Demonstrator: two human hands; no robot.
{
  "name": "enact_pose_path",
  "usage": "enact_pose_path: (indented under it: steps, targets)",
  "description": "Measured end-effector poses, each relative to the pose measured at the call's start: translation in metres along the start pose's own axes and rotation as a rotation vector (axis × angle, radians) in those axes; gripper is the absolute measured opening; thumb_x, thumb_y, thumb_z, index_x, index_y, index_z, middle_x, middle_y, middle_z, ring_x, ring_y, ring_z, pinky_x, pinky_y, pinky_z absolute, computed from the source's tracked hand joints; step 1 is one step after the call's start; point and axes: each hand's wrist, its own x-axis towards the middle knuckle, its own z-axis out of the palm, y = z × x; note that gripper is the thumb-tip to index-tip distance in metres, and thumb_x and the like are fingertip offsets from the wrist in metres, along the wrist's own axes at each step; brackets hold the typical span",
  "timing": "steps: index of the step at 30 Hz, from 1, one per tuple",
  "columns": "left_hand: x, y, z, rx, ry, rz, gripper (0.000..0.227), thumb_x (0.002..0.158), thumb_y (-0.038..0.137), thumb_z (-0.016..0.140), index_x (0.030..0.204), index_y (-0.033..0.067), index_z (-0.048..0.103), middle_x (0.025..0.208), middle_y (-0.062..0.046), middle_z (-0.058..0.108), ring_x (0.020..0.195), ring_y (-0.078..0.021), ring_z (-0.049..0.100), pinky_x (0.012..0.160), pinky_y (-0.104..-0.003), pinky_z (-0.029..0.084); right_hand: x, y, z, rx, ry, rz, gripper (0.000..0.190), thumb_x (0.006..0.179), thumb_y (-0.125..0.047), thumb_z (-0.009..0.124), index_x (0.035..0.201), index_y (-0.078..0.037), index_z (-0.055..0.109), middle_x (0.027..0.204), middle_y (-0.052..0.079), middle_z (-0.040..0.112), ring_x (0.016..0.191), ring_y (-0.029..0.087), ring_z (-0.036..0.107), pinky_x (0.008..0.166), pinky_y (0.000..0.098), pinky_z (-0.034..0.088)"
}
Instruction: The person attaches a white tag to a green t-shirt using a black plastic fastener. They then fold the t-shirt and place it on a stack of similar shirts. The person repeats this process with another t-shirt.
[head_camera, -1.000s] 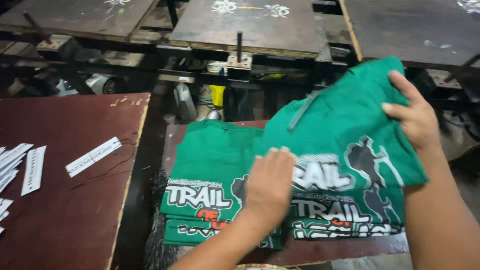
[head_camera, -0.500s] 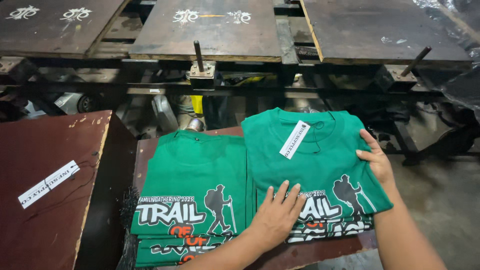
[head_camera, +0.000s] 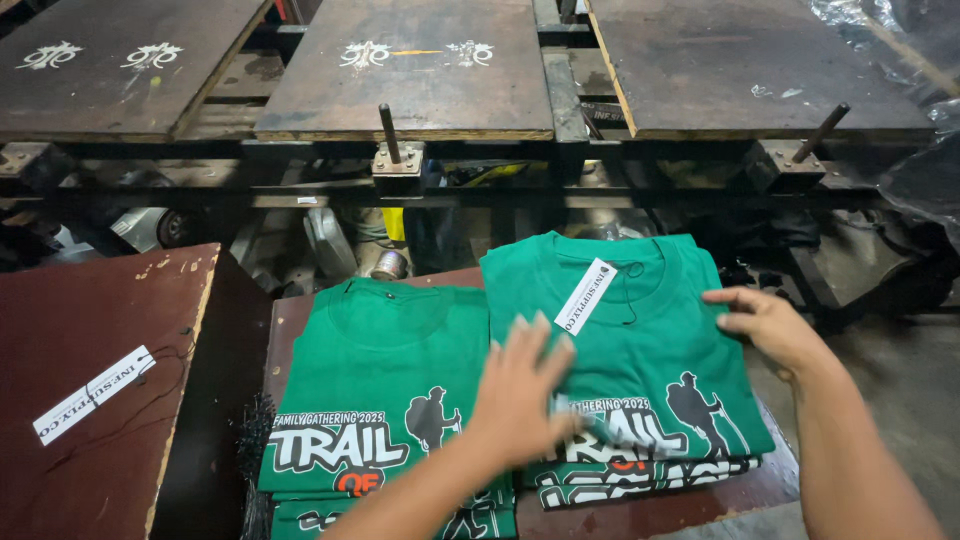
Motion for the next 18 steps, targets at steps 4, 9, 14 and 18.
enact_pose_path:
  steps: [4, 9, 14, 18]
  targets:
    - [0.033, 0.020, -0.047, -0.187, -0.208, -0.088, 0.064, 0.085, 0.052, 0.046, 0.139, 0.0205, 0.059, 0.170, -0.016, 0.023, 0.157, -0.0464, 0.005, 0.117, -0.076, 0.010, 0.038, 0.003, 0.012, -0.610, 0.232, -0.239, 0.050, 0.090, -0.021, 0.067, 0.140, -0.018, 0.066, 0.152, 0.014, 0.053, 0.140, 0.032, 0.050, 0.118, 0.0473, 0.036]
    - [0.066, 0.016, -0.020, 0.024, 0.076, -0.115, 0.051, 0.086, 0.044, 0.048, 0.127, 0.0221, 0.068, 0.135, -0.011, 0.060, 0.129, -0.0379, 0.055, 0.098, -0.063, 0.039, 0.097, 0.030, 0.057, -0.670, 0.393, -0.718, 0.049, 0.096, -0.040, 0.069, 0.142, -0.024, 0.067, 0.150, 0.004, 0.058, 0.136, 0.032, 0.057, 0.113, 0.0498, 0.044]
    - [0.111, -0.039, 0.024, 0.090, 0.387, -0.059, 0.077, 0.090, 0.059, 0.055, 0.149, 0.0101, 0.054, 0.163, -0.026, 0.034, 0.153, -0.0524, 0.023, 0.110, -0.080, 0.024, 0.059, 0.009, 0.108, -0.865, 0.294, -0.573, 0.062, 0.104, -0.051, 0.044, 0.161, -0.026, 0.043, 0.172, 0.005, 0.033, 0.158, 0.034, 0.025, 0.118, 0.0724, 0.024]
    - [0.112, -0.049, 0.033, 0.099, 0.409, -0.036, 0.083, 0.094, 0.071, 0.035, 0.150, 0.0133, 0.053, 0.165, -0.022, 0.034, 0.155, -0.0480, 0.022, 0.111, -0.078, 0.025, 0.065, 0.016, 0.110, -0.952, 0.291, -0.557, 0.059, 0.106, -0.052, 0.041, 0.161, -0.029, 0.041, 0.171, 0.001, 0.034, 0.159, 0.032, 0.023, 0.120, 0.0707, 0.021]
